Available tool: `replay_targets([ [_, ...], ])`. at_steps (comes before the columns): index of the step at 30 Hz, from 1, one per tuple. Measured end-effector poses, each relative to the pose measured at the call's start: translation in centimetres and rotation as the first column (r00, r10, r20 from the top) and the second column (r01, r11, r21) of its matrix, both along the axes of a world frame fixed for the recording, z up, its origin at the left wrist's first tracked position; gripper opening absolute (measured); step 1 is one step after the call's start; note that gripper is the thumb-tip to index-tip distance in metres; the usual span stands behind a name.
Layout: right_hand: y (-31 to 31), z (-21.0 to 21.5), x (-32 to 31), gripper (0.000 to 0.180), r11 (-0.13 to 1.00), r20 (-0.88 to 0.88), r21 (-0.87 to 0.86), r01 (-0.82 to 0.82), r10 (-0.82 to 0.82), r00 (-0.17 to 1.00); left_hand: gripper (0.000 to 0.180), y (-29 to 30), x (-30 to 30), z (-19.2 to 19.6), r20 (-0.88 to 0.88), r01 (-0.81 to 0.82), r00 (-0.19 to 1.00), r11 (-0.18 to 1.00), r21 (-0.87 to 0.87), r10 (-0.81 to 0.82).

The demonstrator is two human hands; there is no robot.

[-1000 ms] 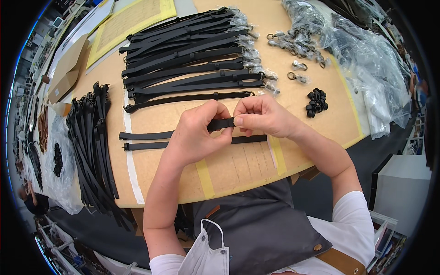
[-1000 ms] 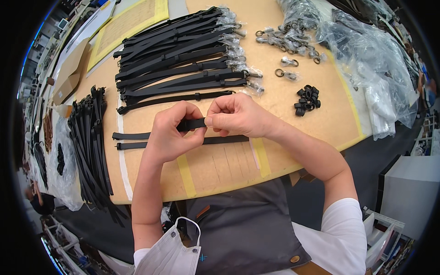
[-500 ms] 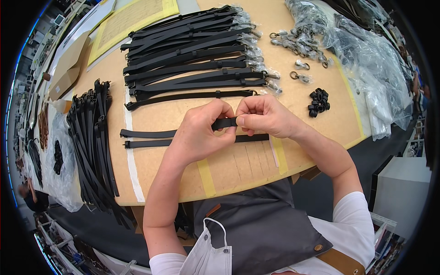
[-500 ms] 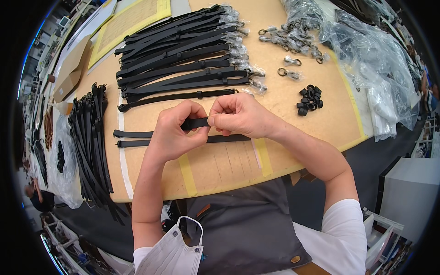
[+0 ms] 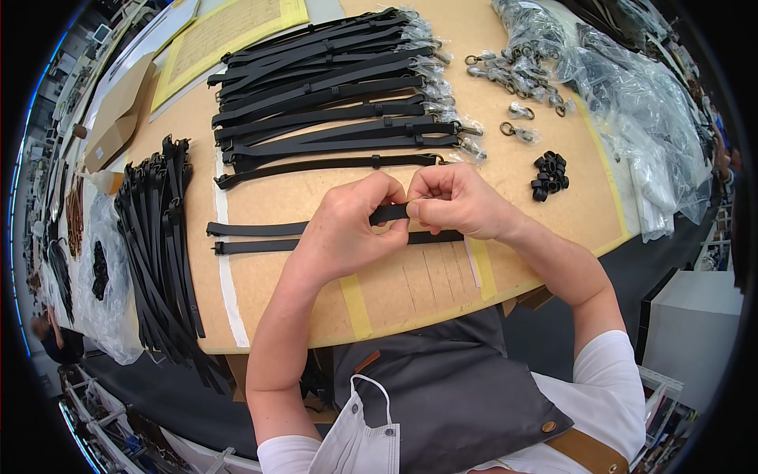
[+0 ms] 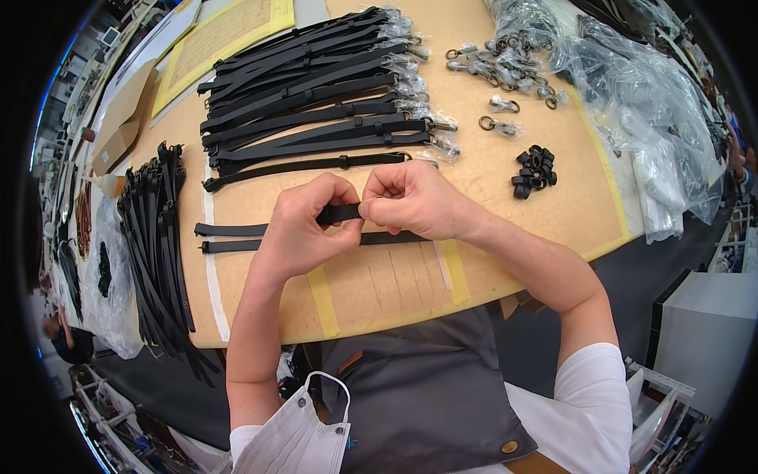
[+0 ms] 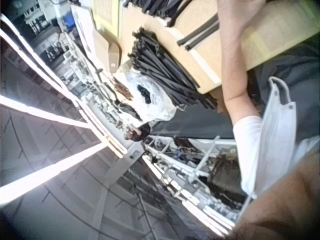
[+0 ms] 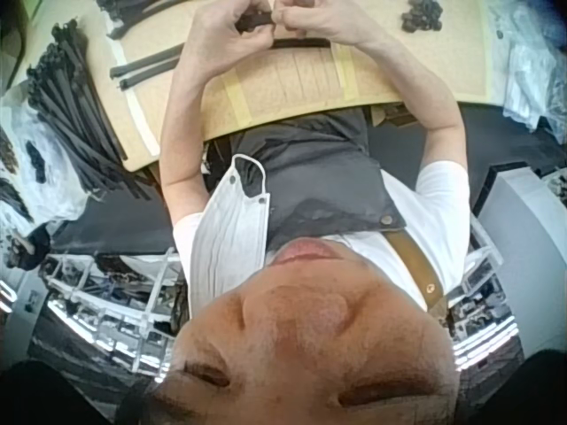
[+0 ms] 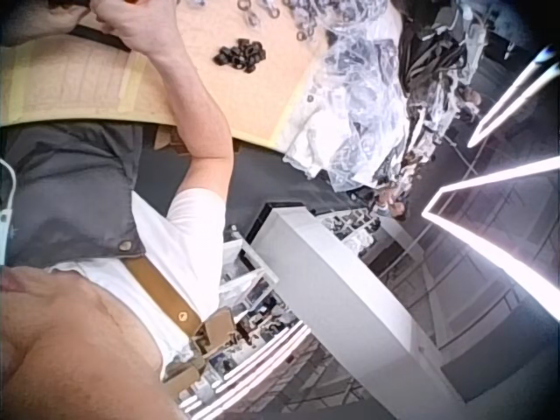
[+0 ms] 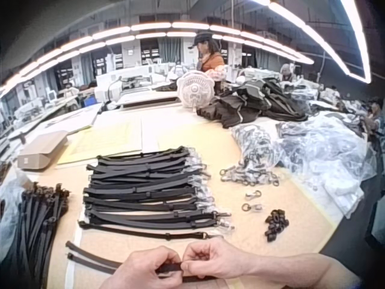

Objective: The person assembles black fabric straps by inserting small black plastic clips into the ends of the straps. They pick up a strap, slide a clip onto it, and place the finished unit on a growing pile on the table. The process is repeated continuously throughout the video.

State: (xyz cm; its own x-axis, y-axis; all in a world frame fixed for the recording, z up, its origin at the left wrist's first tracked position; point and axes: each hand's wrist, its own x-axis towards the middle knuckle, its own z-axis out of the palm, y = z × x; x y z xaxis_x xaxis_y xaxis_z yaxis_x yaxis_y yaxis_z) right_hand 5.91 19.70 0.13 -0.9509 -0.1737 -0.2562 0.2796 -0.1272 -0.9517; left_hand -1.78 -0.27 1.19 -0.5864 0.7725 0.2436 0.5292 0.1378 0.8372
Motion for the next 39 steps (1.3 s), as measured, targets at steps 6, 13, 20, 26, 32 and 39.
replay_targets([
  [6, -0.5, -0.9, 0.2, 0.009, 0.998, -0.042, 0.026, 0.056, -0.055, 0.998, 0.027, -0.1, -0.2, -0.7, -0.054, 0.022, 0.998, 0.998, 0.053, -0.019],
  [13, -1.2, -2.2, 0.5, 0.010, 0.997, -0.172, 0.061, 0.054, -0.043, 0.984, 0.039, -0.1, 0.1, 0.8, -0.001, 0.070, 0.998, 0.997, 0.021, -0.070],
  [20, -1.9, -0.8, 1.1, 0.016, 0.998, -0.184, -0.053, 0.020, -0.029, 0.982, 0.037, -0.5, 0.0, 0.0, 0.163, 0.131, 0.976, 0.987, 0.096, -0.145],
  [26, -0.2, -0.5, 0.3, 0.026, 0.955, -0.135, -0.230, -0.187, 0.159, 0.978, 0.038, -0.7, 0.0, 0.7, 0.245, 0.061, 0.960, 0.954, 0.295, -0.137],
  [32, 0.2, 0.5, 0.2, 0.024, 0.972, -0.113, -0.094, -0.213, 0.202, 0.973, 0.039, -1.3, -0.6, 0.5, 0.243, 0.089, 0.960, 0.978, 0.191, -0.135],
  [39, 0.3, -1.0, -0.3, 0.026, 0.978, -0.325, 0.208, 0.004, 0.066, 0.943, 0.033, -0.9, -1.1, 0.1, 0.076, 0.021, 0.997, 0.997, 0.070, -0.027],
])
